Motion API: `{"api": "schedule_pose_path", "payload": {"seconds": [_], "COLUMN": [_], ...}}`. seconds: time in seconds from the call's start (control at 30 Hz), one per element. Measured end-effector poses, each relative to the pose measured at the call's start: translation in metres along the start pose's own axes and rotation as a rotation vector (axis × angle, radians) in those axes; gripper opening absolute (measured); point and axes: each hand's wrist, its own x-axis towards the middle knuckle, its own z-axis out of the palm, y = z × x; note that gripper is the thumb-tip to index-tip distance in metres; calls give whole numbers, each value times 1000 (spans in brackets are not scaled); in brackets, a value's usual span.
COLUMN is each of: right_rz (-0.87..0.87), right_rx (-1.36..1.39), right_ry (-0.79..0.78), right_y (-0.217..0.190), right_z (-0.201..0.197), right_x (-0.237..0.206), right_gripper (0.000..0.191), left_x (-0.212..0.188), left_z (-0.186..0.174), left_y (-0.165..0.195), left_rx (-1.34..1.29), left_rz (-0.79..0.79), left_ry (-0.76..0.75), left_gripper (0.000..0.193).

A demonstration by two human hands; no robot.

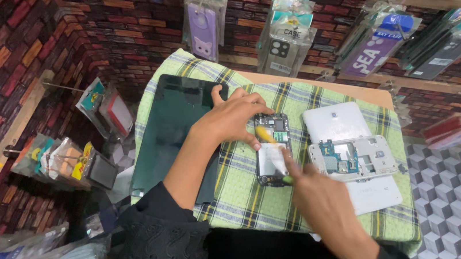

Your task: The person disassembles a white smartphone, removes the back cover and internal components, and cleans the interior with a toothbrush. They then reassemble the phone by placing the components back and screwing the back cover on.

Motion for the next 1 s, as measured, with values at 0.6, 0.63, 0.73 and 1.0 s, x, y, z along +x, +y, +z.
{"api": "schedule_pose_path", "payload": {"seconds": [0.6, 0.63, 0.73, 1.0], "right_rz": [36, 69, 121, 209], "right_rx": [-32, -17, -20, -97], "right_ry": [7, 0, 5, -9], "right_y": [-3, -2, 4, 5], "right_z": [4, 2, -2, 2], "right_x": [12, 12, 11, 1], "right_gripper": [80, 82, 86, 82], "left_x": [1, 1, 4, 4], "left_z": [2, 2, 4, 5], "left_y": [-4, -4, -4, -4], "left_rx": [8, 8, 18, 4], "left_rz": [13, 10, 0, 10], "left_ry": [17, 18, 18, 37], "left_gripper": [91, 91, 90, 87]}}
